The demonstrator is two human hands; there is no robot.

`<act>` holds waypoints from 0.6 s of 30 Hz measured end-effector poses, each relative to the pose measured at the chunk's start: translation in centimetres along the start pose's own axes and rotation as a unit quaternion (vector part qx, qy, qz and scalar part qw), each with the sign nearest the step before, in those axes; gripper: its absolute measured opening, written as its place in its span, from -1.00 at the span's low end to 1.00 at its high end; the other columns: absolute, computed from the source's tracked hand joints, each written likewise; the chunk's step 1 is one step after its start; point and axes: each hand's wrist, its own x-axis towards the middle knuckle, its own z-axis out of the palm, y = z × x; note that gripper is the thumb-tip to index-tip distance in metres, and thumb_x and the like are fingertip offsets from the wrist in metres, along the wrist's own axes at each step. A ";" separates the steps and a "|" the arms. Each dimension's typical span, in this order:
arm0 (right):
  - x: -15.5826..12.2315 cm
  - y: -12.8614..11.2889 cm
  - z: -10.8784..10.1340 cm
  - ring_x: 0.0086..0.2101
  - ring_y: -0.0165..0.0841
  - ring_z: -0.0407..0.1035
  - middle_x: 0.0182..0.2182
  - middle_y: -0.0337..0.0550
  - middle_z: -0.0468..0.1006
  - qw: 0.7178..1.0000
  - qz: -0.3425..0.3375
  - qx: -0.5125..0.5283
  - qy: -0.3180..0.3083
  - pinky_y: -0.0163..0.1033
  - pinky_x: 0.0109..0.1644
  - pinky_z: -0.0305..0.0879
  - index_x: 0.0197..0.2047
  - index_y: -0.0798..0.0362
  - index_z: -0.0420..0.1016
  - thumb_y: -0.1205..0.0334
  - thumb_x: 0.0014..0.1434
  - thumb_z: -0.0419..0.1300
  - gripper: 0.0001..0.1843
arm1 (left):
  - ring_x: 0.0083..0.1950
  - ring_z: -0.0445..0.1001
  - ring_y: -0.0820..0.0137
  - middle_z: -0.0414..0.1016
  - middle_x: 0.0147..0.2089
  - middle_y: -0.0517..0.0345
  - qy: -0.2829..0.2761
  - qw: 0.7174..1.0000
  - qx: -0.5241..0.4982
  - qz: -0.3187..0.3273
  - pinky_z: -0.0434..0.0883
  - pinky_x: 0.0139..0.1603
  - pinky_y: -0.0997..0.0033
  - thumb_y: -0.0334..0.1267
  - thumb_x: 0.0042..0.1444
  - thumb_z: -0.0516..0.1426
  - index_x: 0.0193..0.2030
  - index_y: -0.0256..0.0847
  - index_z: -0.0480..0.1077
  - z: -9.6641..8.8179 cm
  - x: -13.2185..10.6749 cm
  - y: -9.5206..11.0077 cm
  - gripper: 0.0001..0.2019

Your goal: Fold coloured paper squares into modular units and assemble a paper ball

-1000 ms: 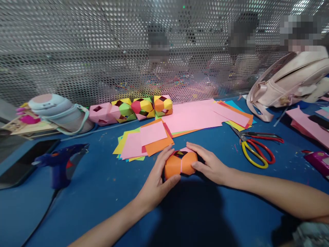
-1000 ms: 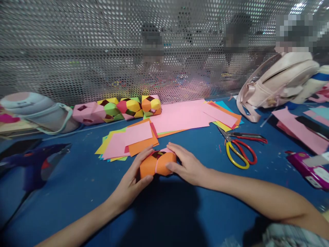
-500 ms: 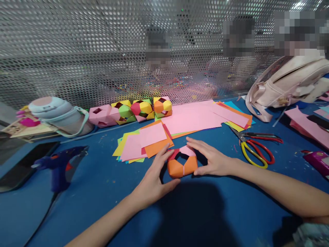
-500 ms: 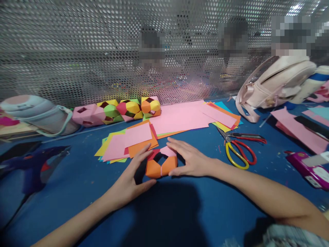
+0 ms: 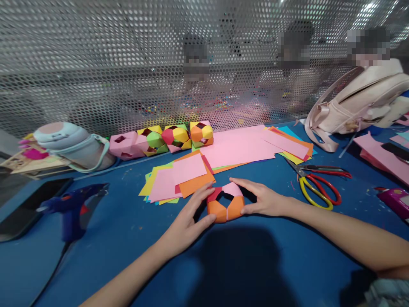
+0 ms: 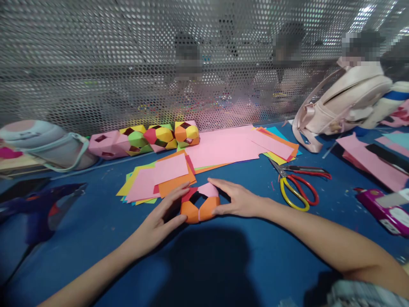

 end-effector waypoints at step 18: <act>-0.2 -0.3 0.4 0.21 -0.18 0.05 0.25 0.09 0.10 0.999 -0.007 -0.042 -0.005 0.00 0.25 0.04 0.31 0.11 -0.04 -0.14 0.07 0.16 -0.13 | 0.36 -0.02 0.17 -0.04 0.39 0.05 -0.013 0.999 0.033 0.023 0.08 0.29 0.00 -0.13 0.16 0.07 0.26 0.03 0.08 -0.3 0.1 -0.4 -0.49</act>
